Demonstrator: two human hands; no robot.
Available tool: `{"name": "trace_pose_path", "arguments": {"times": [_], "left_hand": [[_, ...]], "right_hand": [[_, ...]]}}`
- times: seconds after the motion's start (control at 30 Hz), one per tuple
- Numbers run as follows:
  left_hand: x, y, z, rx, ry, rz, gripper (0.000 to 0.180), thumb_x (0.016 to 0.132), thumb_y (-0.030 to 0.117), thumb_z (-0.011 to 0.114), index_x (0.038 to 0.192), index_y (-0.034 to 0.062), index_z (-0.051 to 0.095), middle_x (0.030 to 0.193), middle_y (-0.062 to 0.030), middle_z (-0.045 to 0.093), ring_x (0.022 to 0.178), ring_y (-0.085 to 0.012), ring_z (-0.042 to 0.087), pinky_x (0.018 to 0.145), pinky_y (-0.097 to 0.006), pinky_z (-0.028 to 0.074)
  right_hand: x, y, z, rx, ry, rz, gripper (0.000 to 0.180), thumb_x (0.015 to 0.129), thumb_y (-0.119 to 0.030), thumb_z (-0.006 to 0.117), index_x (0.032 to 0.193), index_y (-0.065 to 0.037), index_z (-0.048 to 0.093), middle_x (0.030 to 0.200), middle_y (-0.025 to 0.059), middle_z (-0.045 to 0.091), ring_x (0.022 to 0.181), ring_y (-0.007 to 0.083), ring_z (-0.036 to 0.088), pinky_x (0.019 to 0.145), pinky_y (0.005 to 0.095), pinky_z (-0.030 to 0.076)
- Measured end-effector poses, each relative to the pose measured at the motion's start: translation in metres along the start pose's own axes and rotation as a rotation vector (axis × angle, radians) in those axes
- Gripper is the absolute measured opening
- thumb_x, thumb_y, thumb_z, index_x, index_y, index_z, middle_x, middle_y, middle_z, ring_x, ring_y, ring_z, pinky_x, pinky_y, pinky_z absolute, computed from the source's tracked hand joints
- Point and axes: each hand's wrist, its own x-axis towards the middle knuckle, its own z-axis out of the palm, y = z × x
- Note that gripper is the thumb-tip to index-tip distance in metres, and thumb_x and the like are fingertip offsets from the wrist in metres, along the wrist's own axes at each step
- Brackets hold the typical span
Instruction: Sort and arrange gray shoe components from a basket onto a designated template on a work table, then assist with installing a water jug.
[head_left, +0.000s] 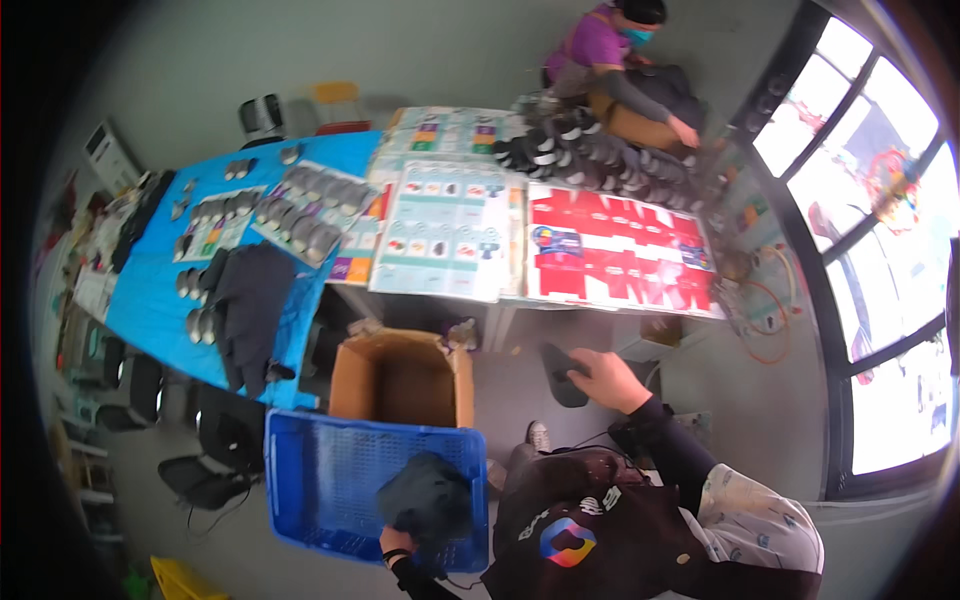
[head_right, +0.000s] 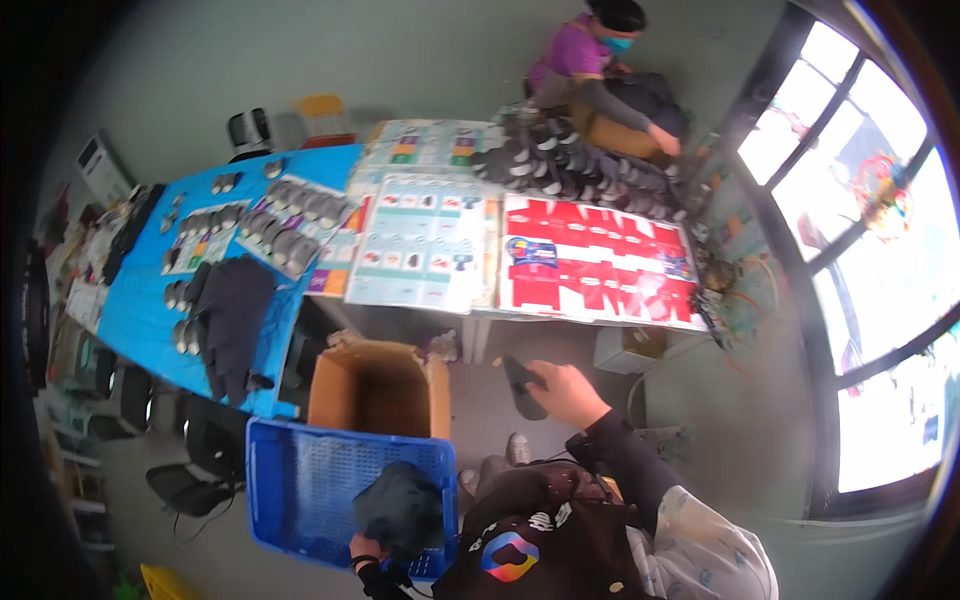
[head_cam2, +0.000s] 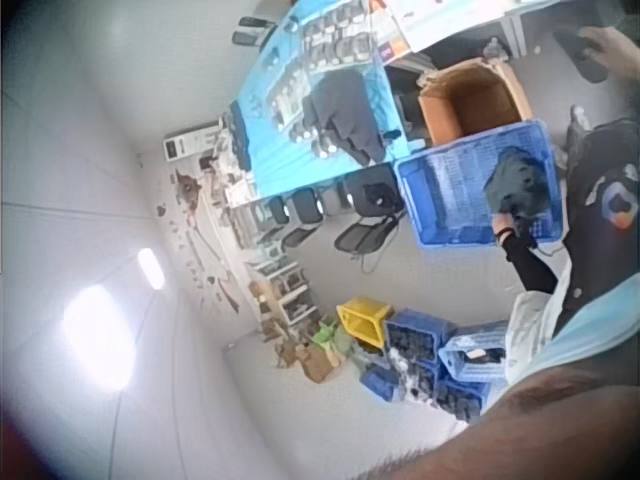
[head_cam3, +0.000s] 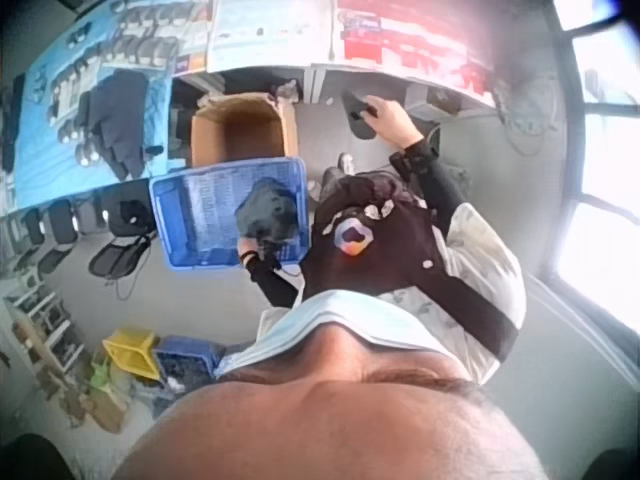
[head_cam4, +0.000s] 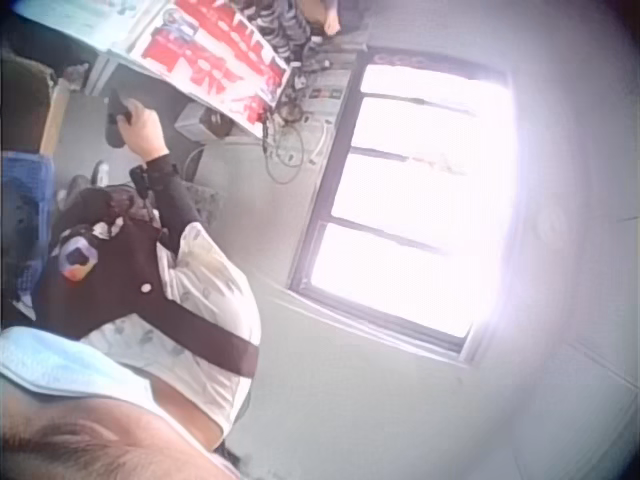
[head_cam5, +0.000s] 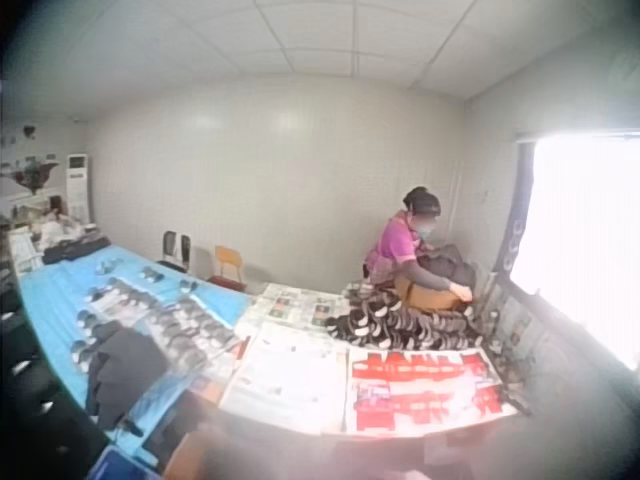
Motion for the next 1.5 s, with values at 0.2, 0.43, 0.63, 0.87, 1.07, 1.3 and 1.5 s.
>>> {"name": "trace_pose_path", "arguments": {"times": [0.2,0.43,0.63,0.87,1.07,1.3,1.5], "left_hand": [[-0.013,0.105,-0.006,-0.201,0.086,0.254,0.048,0.086,0.015,0.059,0.131,-0.0025,0.063,0.126,-0.0296,0.065,0.123,-0.044,0.06,0.105,-0.045,0.048],[-0.028,0.079,0.036,-0.047,0.153,-0.087,0.059,0.087,0.036,0.072,0.13,-0.0021,0.059,0.11,-0.0266,0.07,0.107,-0.0426,0.068,0.094,-0.049,0.054],[-0.007,0.243,-0.005,-0.502,0.187,0.327,0.04,0.091,0.019,0.076,0.124,0.0,0.062,0.1,-0.0149,0.07,0.089,-0.0243,0.068,0.085,-0.036,0.054],[0.021,0.484,-0.034,-0.985,-0.082,0.403,0.027,0.099,0.017,0.069,0.121,0.0014,0.065,0.101,-0.0074,0.071,0.085,-0.0133,0.065,0.078,-0.028,0.052],[0.043,0.757,-0.063,-1.021,-0.373,0.549,0.027,0.1,0.028,0.069,0.116,0.0068,0.065,0.082,0.0013,0.062,0.063,-0.0064,0.053,0.052,-0.021,0.039],[0.145,1.047,-0.036,-1.234,-0.9,0.283,0.034,0.091,0.042,0.079,0.099,0.015,0.06,0.081,0.0017,0.059,0.056,-0.0089,0.051,0.043,-0.024,0.034],[0.258,1.215,0.014,-1.168,-0.63,0.312,0.035,0.091,0.037,0.08,0.103,0.0126,0.058,0.077,-0.0062,0.069,0.048,-0.0161,0.056,0.039,-0.027,0.033]], "right_hand": [[-0.005,0.004,-0.016,-0.018,0.071,0.014,0.03,0.086,-0.015,0.074,0.112,0.0,0.068,0.084,0.0232,0.068,0.073,0.0392,0.068,0.065,0.0426,0.053],[0.0,0.023,-0.007,0.082,-0.062,-0.017,0.034,0.088,-0.018,0.072,0.117,-0.001,0.068,0.091,0.0232,0.069,0.081,0.0414,0.067,0.072,0.0432,0.053],[0.009,0.066,-0.049,0.076,0.058,0.026,0.029,0.086,-0.016,0.071,0.11,-0.001,0.069,0.084,0.0209,0.069,0.08,0.0421,0.067,0.072,0.0463,0.053],[0.054,0.135,-0.113,0.131,0.031,0.051,0.032,0.088,-0.021,0.071,0.115,-0.004,0.069,0.099,0.0207,0.07,0.089,0.0424,0.068,0.078,0.0485,0.054],[0.072,0.226,-0.171,0.236,0.19,0.331,0.034,0.089,-0.03,0.075,0.099,0.002,0.067,0.082,0.0218,0.069,0.076,0.036,0.07,0.069,0.0417,0.054],[0.059,0.29,-0.208,0.559,0.587,0.544,0.02,0.092,-0.012,0.074,0.099,0.005,0.066,0.069,0.0009,0.062,0.053,0.0055,0.052,0.047,0.0252,0.041],[0.024,0.327,-0.205,0.323,0.683,0.872,0.038,0.084,-0.02,0.083,0.105,0.006,0.067,0.08,0.0145,0.068,0.073,0.0173,0.064,0.067,0.0347,0.052]]}}
